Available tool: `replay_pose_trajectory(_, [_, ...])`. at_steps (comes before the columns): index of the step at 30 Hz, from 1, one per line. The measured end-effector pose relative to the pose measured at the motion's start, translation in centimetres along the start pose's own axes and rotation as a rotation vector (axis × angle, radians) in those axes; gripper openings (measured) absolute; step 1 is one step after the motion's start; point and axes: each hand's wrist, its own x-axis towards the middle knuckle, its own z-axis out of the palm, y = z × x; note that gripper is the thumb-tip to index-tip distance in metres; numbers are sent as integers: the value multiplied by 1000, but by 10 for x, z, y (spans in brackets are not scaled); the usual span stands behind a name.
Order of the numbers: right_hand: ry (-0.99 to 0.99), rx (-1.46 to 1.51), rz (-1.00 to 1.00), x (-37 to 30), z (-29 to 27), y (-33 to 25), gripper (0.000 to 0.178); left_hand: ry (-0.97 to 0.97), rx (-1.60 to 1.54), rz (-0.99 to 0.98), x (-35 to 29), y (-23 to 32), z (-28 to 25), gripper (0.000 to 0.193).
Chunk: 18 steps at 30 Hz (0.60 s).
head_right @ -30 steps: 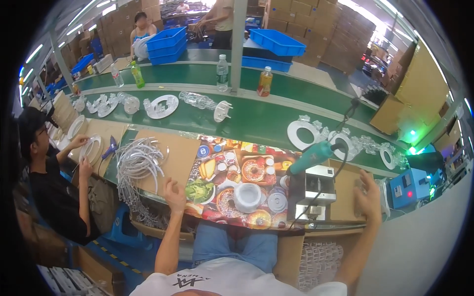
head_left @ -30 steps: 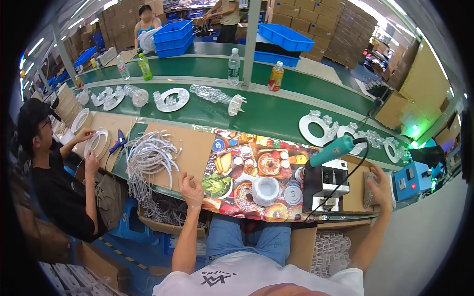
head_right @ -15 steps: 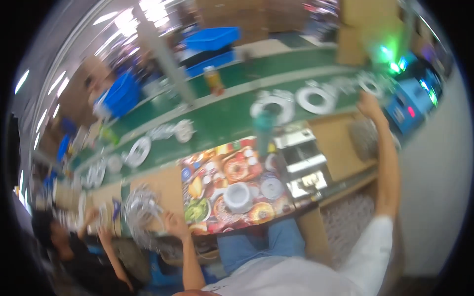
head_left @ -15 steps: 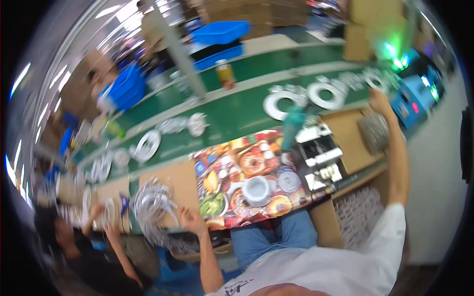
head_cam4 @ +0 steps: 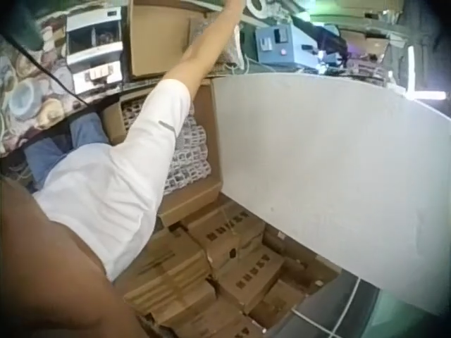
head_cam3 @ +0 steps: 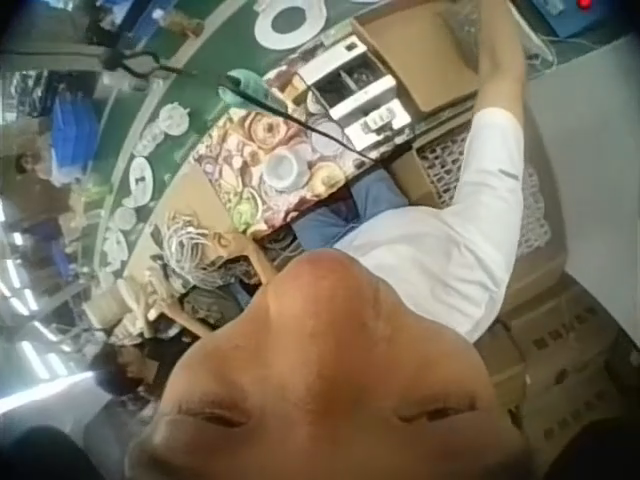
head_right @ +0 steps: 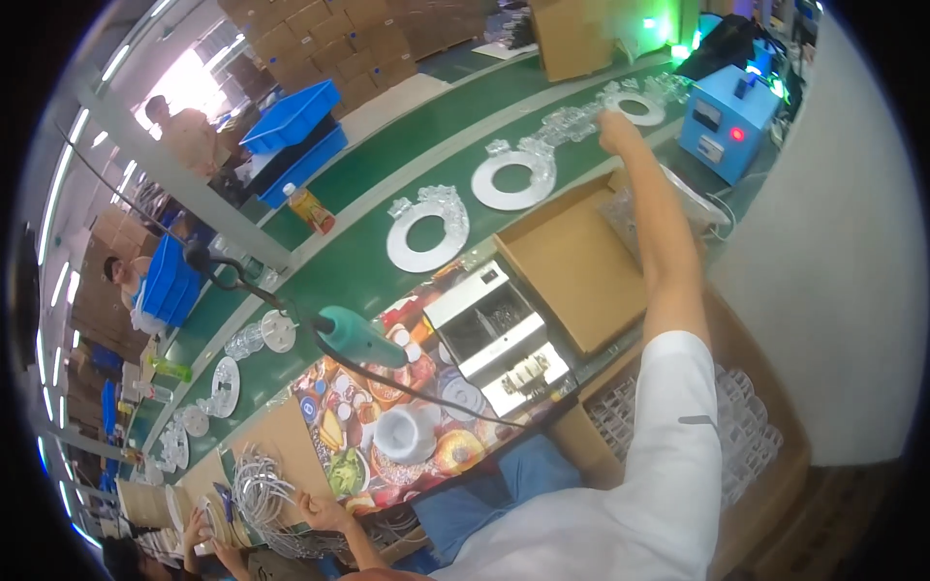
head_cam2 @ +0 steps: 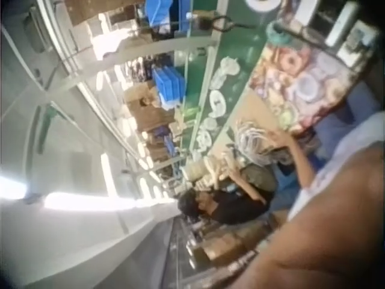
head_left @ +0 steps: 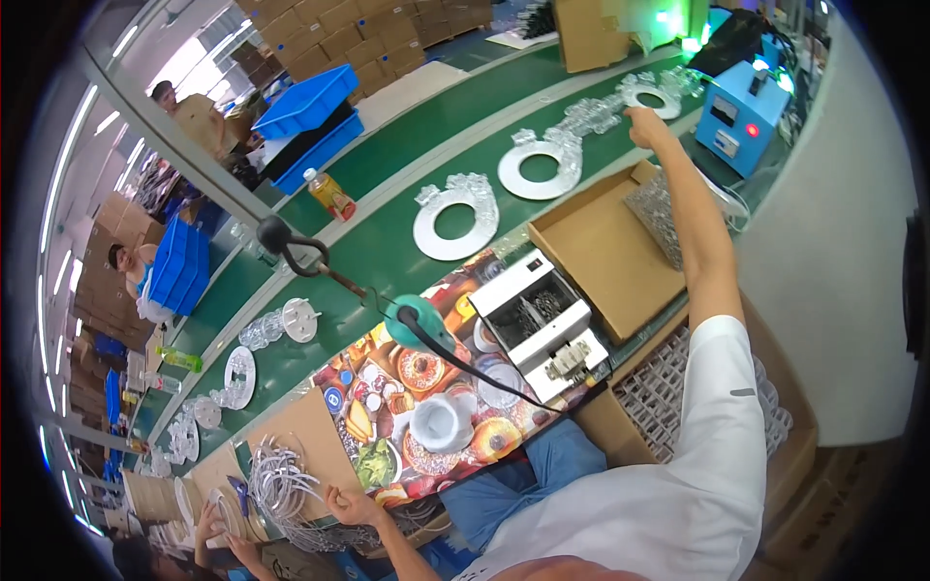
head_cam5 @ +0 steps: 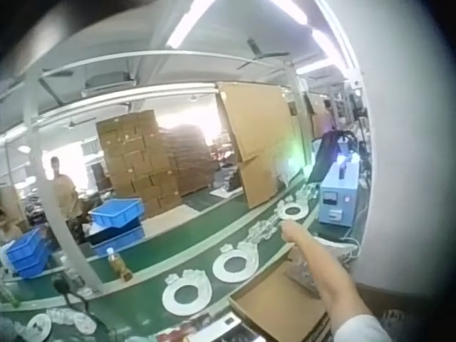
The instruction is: Assembling plastic electronic components using an electric screwdriver on a factory production line.
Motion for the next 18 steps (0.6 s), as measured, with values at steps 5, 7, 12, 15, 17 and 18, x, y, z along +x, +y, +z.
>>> replay_pose_trajectory(5, [-141, -132, -21, 37, 86, 51, 49, 26, 23, -27, -9, 31, 6, 14])
replay_pose_trajectory(7, [51, -208, -204, 36, 93, 90, 62, 57, 29, -44, -12, 29, 17, 13])
replay_pose_trajectory(12, [-60, -302, -253, 83, 138, 29, 78, 128, 107, -30, -9, 27, 2, 10])
replay_pose_trajectory(15, [-107, -421, -236, 106, 159, 36, 85, 141, 123, -58, -6, 23, 5, 10])
replay_pose_trajectory(17, [-56, -437, -285, 117, 145, 72, 90, 115, 87, -25, -7, 20, 15, 13])
replay_pose_trajectory(18, [-143, -405, -298, 122, 153, 50, 88, 140, 102, -25, -6, 25, 11, 13])
